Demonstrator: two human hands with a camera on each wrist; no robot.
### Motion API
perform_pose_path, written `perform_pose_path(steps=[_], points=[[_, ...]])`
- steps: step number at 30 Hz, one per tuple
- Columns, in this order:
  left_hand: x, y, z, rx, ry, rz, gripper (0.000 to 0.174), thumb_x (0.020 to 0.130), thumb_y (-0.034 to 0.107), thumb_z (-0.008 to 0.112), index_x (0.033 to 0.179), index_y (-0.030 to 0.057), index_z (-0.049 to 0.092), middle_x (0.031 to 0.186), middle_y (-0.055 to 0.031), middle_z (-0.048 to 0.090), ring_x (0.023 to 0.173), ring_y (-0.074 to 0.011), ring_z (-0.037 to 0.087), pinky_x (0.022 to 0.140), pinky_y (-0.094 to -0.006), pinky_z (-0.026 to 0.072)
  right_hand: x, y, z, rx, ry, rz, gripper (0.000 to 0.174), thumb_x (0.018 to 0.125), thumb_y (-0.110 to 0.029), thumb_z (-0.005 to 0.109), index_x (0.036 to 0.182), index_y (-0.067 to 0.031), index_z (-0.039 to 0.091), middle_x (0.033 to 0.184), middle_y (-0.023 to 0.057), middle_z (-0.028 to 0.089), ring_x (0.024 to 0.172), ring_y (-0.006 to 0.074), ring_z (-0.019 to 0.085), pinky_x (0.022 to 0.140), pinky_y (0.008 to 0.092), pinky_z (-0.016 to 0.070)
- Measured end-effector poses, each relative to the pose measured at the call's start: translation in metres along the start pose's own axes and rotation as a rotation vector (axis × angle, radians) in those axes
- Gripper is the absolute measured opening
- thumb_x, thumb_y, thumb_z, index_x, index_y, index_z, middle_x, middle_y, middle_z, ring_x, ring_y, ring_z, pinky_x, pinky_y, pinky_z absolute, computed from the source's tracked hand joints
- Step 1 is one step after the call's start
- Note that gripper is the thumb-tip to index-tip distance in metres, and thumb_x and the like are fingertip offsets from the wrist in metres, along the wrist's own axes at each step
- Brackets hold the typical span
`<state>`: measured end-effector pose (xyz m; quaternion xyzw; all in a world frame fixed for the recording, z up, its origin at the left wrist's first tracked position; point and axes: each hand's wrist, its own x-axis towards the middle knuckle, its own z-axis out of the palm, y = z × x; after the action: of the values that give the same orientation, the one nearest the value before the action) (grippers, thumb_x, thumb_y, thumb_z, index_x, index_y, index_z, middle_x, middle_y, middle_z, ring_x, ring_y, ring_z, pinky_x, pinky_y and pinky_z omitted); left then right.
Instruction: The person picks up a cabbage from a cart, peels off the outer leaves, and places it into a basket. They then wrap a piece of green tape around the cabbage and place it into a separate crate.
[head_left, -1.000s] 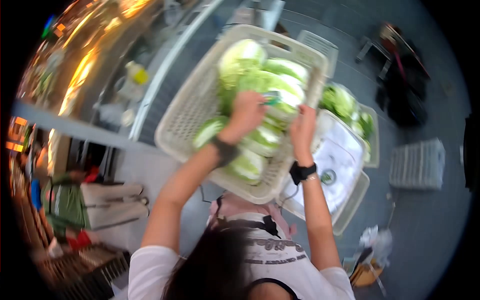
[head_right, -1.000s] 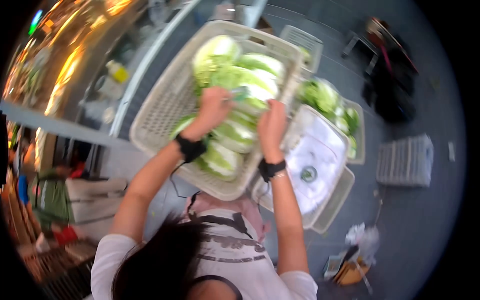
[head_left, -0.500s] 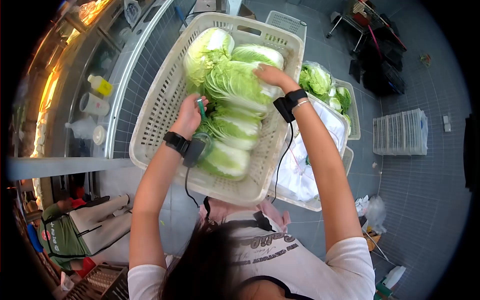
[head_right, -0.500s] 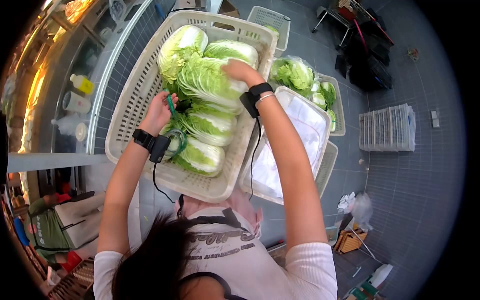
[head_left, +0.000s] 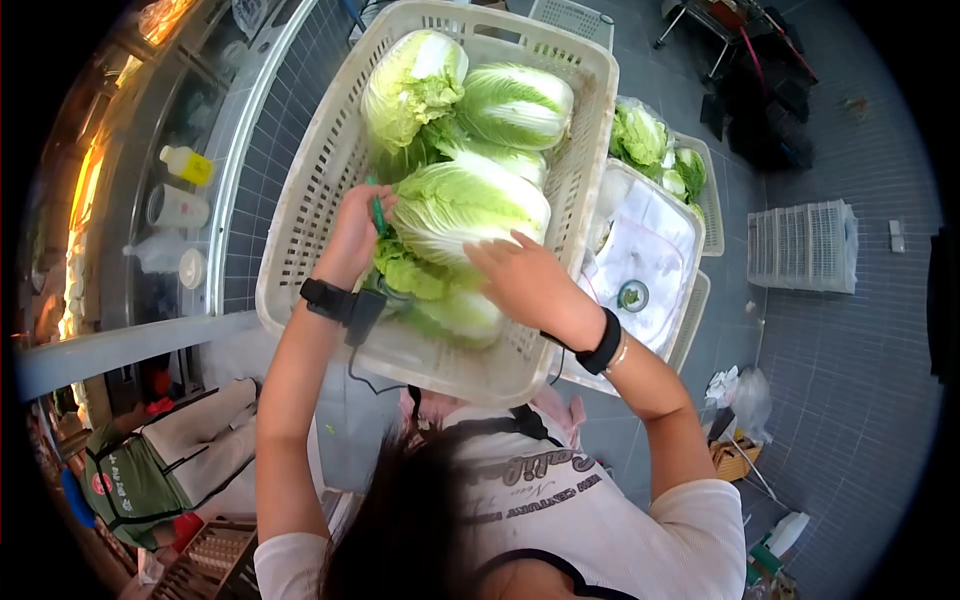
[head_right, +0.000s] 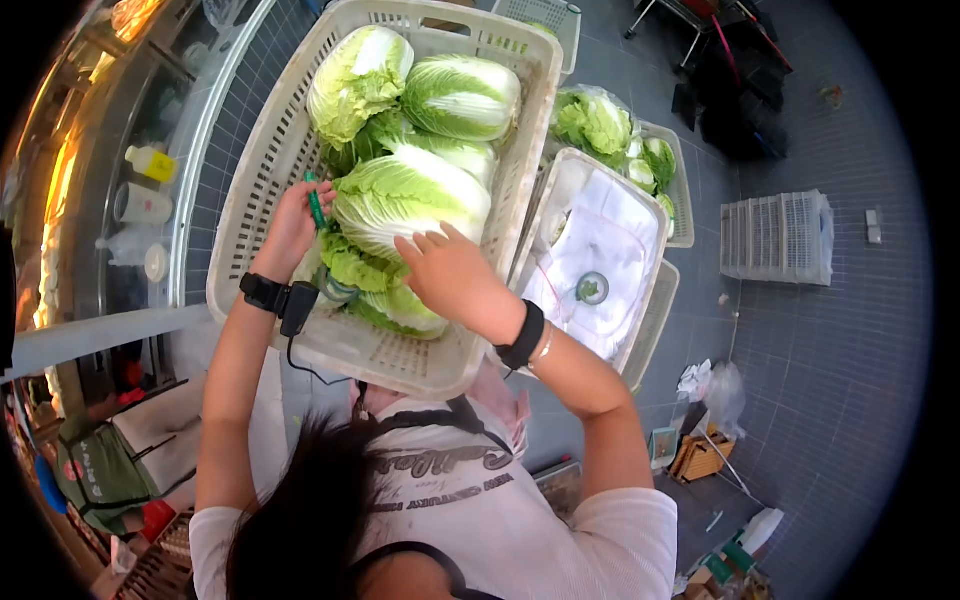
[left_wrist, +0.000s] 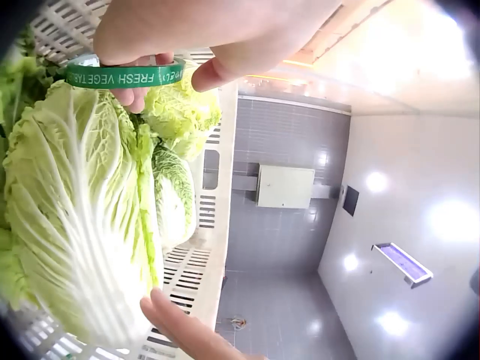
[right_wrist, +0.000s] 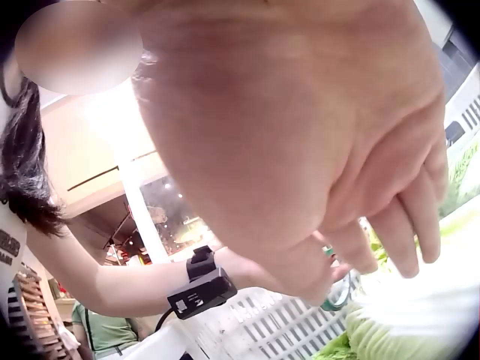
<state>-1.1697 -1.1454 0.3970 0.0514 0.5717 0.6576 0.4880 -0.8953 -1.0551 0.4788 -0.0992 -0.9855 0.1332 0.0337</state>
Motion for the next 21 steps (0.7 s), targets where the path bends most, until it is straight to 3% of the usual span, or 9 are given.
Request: perform_pose_path(steps=[2, 7, 17, 19, 21], points=[[-0.010, 0.004, 0.001, 0.060, -0.002, 0.035, 0.030, 0.096, 0.017, 0.052, 0.116, -0.0044, 0.047, 0.114, -0.0158, 0.060, 0.100, -0.0218, 0.060, 0.080, -0.0310, 0.0482, -0.015, -0.002, -0.007, 0.130, -0.103, -0.006, 0.046, 0.088, -0.026, 0.063, 0.127, -0.0008, 0.057, 0.107, 0.0134, 0.065, 0.103, 0.0292, 0.061, 0.096, 0.0423, 0.0438], [-0.021, 0.009, 0.003, 0.177, -0.077, 0.021, 0.018, 0.095, 0.015, 0.053, 0.107, 0.0026, 0.048, 0.104, -0.0121, 0.065, 0.089, -0.0172, 0.062, 0.071, -0.0278, 0.0467, -0.041, 0.010, -0.005, 0.170, -0.058, 0.062, 0.043, 0.087, -0.023, 0.064, 0.123, -0.0009, 0.059, 0.111, 0.0138, 0.065, 0.106, 0.0304, 0.060, 0.097, 0.0430, 0.0438], [-0.024, 0.008, 0.009, 0.224, -0.123, 0.038, 0.018, 0.095, 0.014, 0.053, 0.108, 0.0026, 0.048, 0.112, -0.0145, 0.066, 0.086, -0.0138, 0.062, 0.070, -0.0260, 0.0468, -0.052, 0.000, 0.017, -0.005, 0.044, 0.175, 0.034, 0.084, -0.021, 0.065, 0.112, -0.0025, 0.065, 0.098, 0.0076, 0.069, 0.103, 0.0243, 0.062, 0.105, 0.0418, 0.0373], [-0.026, 0.014, 0.008, 0.278, -0.176, 0.018, 0.018, 0.096, 0.014, 0.052, 0.108, 0.0021, 0.048, 0.116, -0.0161, 0.066, 0.086, -0.0133, 0.062, 0.070, -0.0256, 0.0469, -0.050, -0.001, 0.014, -0.009, -0.014, 0.201, 0.034, 0.083, -0.021, 0.066, 0.111, -0.0022, 0.065, 0.107, 0.0115, 0.067, 0.106, 0.0254, 0.061, 0.105, 0.0417, 0.0372], [-0.024, 0.018, 0.005, 0.306, -0.199, -0.003, 0.029, 0.093, 0.017, 0.055, 0.115, 0.0000, 0.046, 0.109, -0.0113, 0.067, 0.088, -0.0146, 0.061, 0.072, -0.0273, 0.0449, -0.051, -0.004, 0.014, 0.008, -0.016, 0.219, 0.038, 0.083, -0.021, 0.066, 0.115, -0.0014, 0.063, 0.119, 0.0177, 0.061, 0.113, 0.0291, 0.056, 0.106, 0.0421, 0.0359]])
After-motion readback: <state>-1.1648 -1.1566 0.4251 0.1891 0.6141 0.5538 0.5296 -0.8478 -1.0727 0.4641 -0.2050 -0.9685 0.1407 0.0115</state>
